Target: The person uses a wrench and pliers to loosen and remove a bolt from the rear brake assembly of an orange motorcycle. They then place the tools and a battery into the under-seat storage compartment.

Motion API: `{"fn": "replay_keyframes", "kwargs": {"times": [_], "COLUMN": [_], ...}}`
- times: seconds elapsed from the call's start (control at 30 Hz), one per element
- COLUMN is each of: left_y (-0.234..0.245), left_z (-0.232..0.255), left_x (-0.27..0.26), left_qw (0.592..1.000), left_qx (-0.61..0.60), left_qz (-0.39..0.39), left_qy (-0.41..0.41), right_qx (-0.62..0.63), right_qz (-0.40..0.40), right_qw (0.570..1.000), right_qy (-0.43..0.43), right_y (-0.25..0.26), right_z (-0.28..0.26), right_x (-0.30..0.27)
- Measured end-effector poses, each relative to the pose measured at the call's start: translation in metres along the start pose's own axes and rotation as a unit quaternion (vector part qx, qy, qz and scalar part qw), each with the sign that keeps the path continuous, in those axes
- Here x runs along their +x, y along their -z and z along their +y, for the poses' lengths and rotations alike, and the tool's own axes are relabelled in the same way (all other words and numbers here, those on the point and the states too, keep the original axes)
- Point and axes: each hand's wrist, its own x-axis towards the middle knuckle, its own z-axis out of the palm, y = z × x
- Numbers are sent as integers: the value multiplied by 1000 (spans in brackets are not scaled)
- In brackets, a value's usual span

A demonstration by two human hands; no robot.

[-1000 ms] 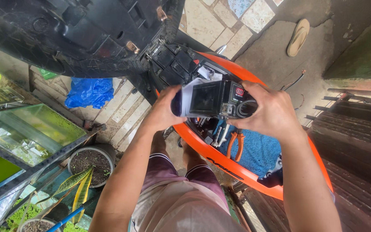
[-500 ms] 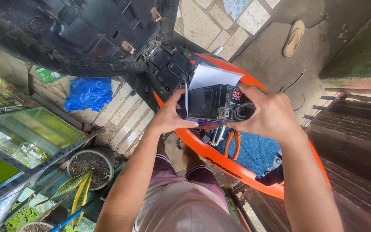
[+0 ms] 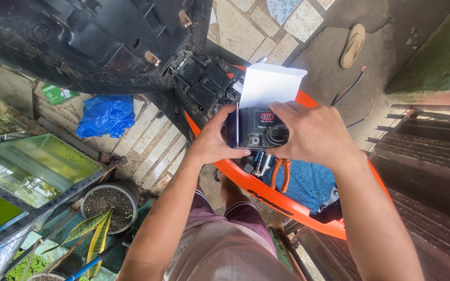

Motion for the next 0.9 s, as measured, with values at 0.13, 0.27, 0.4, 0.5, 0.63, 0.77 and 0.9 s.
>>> {"fn": "replay_keyframes", "kwargs": {"times": [0.13, 0.27, 0.4, 0.5, 0.63, 0.77, 0.9], "left_y": [-1, 1, 11, 20, 28, 39, 48], "left_z": [-12, -29, -53, -77, -94, -98, -96], "left_x": [-2, -4, -12, -23, -30, -21, 8], "left_qw": [998, 991, 987, 975, 936, 935, 937], "left_qx": [-38, -103, -112, -162, -283, -259, -210], "left_qz": [27, 67, 115, 149, 202, 231, 258], "left_qy": [-46, -49, -8, -37, -42, -76, -107], "right_qx": [-11, 51, 144, 201, 322, 476, 373], "right_qz": [-5, 42, 118, 4, -126, -131, -107], "right_qw": [1000, 998, 974, 937, 901, 853, 890], "right_qy": [26, 23, -126, -285, -262, -169, -239], "right_y": [10, 35, 52, 19, -57, -108, -110], "right_z": [-6, -4, 20, 40, 41, 25, 17], "right_x": [9, 13, 9, 20, 39, 76, 111]}}
